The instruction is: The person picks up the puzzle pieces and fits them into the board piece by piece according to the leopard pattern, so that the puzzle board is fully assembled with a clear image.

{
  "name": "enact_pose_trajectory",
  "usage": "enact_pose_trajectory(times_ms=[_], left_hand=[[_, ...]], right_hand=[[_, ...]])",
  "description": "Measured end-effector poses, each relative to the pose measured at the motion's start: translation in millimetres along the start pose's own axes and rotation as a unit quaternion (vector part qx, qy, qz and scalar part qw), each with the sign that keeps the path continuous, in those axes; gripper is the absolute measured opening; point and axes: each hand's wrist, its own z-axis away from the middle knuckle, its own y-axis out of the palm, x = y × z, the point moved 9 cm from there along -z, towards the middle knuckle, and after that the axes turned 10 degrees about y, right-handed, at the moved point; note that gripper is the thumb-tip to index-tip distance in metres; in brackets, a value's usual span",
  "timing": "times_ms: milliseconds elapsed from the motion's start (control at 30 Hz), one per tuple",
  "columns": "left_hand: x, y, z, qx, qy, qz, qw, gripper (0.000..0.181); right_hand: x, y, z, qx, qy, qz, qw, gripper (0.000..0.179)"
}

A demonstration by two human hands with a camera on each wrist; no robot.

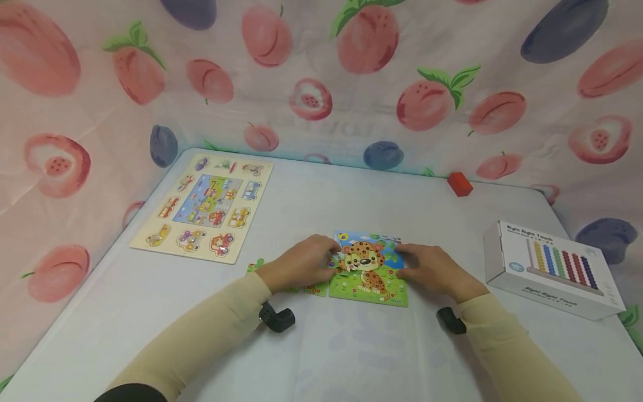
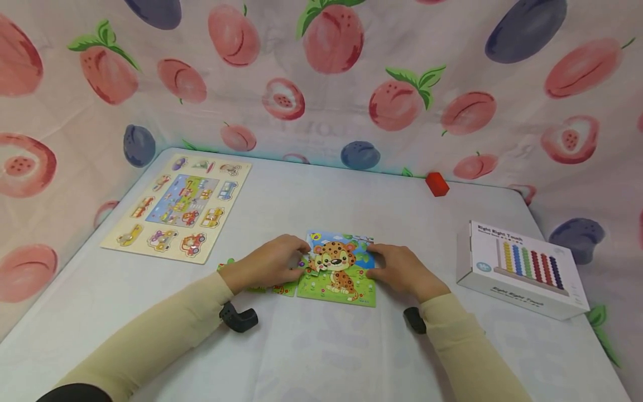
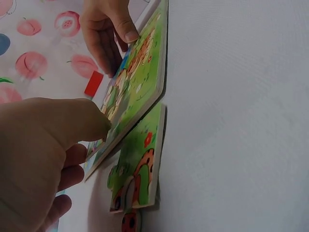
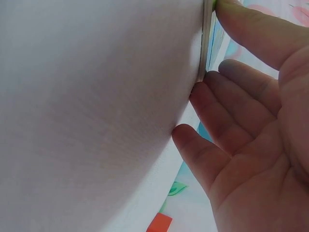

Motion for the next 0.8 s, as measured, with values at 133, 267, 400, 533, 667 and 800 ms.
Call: enact_pose_trajectory(times_ms=[133, 267, 400, 533, 667, 800], left_hand=[[-1.3, 1.4, -2.1, 0.005, -0.007, -0.001, 1.0000, 0.044], [-1.8, 2.9, -4.4, 0.009, -0.009, -0.010, 0.9999, 0.043], [-1.3, 4.6, -5.6, 0.011, -0.013, -0.015, 0.9997, 0.042], [-1.2, 5.3, -6.3, 0.009, -0.016, -0.017, 0.9997, 0.042], [-1.5, 5.5, -8.1, 0.006, -0.017, -0.019, 0.9997, 0.045], [-2.5, 5.4, -9.9, 0.001, -0.013, -0.024, 0.9996, 0.045]], right_hand=[[-0.2, -0.1, -0.1, -0.001, -0.003, 0.000, 1.0000, 0.063], [-0.3, -0.1, -0.3, -0.002, -0.004, 0.002, 1.0000, 0.063], [-0.1, 0.0, -0.2, -0.001, -0.002, 0.002, 1.0000, 0.063], [0.0, 0.2, -0.4, 0.000, -0.001, 0.002, 1.0000, 0.063], [-0.5, 0.5, -0.8, 0.000, -0.003, 0.004, 1.0000, 0.063], [-0.5, 0.5, -0.9, -0.003, -0.007, 0.007, 0.9999, 0.063]])
